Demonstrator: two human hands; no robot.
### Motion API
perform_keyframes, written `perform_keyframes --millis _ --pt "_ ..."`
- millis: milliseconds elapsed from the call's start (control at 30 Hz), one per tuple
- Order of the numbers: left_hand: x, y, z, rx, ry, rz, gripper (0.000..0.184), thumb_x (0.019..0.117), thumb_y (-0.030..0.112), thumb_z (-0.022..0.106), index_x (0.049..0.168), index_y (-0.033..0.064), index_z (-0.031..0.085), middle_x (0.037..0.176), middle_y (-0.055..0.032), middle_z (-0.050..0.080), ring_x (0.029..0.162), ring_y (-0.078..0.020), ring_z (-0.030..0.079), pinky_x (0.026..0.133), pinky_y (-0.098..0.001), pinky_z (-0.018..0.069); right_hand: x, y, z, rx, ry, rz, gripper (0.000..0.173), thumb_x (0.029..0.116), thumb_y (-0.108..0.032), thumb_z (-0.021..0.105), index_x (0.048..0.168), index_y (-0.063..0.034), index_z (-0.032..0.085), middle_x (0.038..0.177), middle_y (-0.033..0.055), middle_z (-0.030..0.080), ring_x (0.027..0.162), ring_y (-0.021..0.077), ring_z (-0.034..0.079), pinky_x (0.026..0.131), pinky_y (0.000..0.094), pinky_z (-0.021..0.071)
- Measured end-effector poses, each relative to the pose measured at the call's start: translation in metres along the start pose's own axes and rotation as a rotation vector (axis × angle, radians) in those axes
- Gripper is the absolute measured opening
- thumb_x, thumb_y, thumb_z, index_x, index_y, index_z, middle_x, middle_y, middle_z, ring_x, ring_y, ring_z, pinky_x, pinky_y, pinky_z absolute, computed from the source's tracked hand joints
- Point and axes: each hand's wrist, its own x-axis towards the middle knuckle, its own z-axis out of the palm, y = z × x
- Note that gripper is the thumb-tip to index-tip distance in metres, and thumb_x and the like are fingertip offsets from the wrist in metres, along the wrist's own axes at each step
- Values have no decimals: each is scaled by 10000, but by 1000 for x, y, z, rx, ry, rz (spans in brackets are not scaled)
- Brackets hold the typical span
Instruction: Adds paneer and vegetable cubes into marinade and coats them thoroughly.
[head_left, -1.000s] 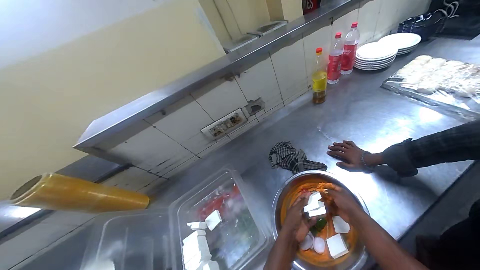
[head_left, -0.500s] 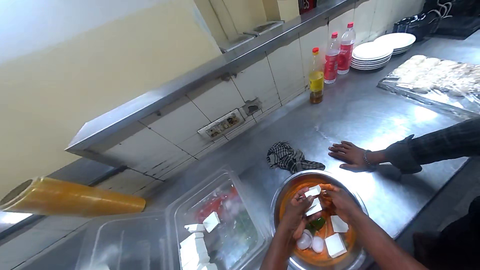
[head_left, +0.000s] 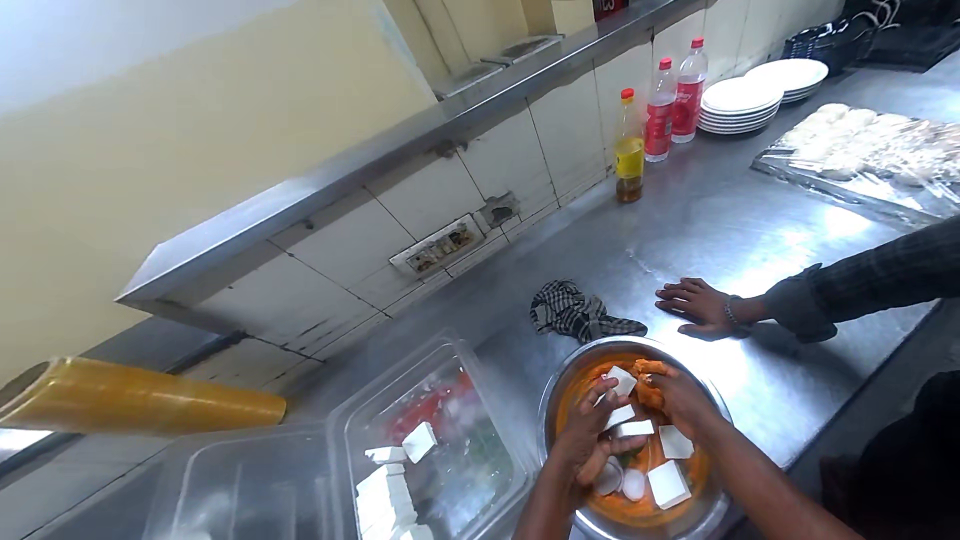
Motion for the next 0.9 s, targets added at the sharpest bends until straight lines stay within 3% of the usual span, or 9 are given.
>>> perform_keyframes --millis 200,333,467,633,800,900 --pt "-15 -1 -6 48 -15 63 353 1034 56 534 1381 33 476 1209 -128 630 991 -243 687 791 -407 611 -1 2 -1 -28 -1 -47 253 1037 -27 536 1278 11 605 1174 165 646 1032 225 640 886 396 542" --pt "-21 -4 -21 423 -55 195 486 948 141 645 1385 -7 491 1210 -101 623 1055 -175 636 897 -342 556 -3 2 0 -20 -26 -61 253 1045 -30 528 1284 5 603 1191 158 650 1036 221 647 888 390 550" --pt "-34 -2 -34 570 19 244 448 962 167 648 1352 -20 532 1155 -95 648 1017 -146 648 897 -306 550 -3 4 0 -5 -31 -69 240 1046 -23 524 1266 2 615 1202 148 656 1068 217 643 919 389 540" --pt "-62 8 -55 429 177 481 408 960 155 623 1304 -51 550 1206 -140 665 1109 -212 665 964 -355 562 -4 5 0 24 -40 -68 232 1050 -29 518 1258 -3 618 1173 138 665 1040 204 651 906 373 545" --pt "-99 3 -80 126 366 619 252 999 90 490 1230 20 563 1083 -56 704 992 -188 712 892 -371 604 -5 5 -2 72 -37 -106 227 1048 -34 516 1247 -15 624 1138 126 673 1003 195 658 875 373 555" --pt "-125 -11 -94 53 461 641 248 1043 31 356 1194 63 552 1032 0 710 936 -145 720 849 -347 615 -9 1 -3 104 -51 -140 216 1050 -36 510 1233 -20 624 1134 112 671 1001 184 650 875 374 549"
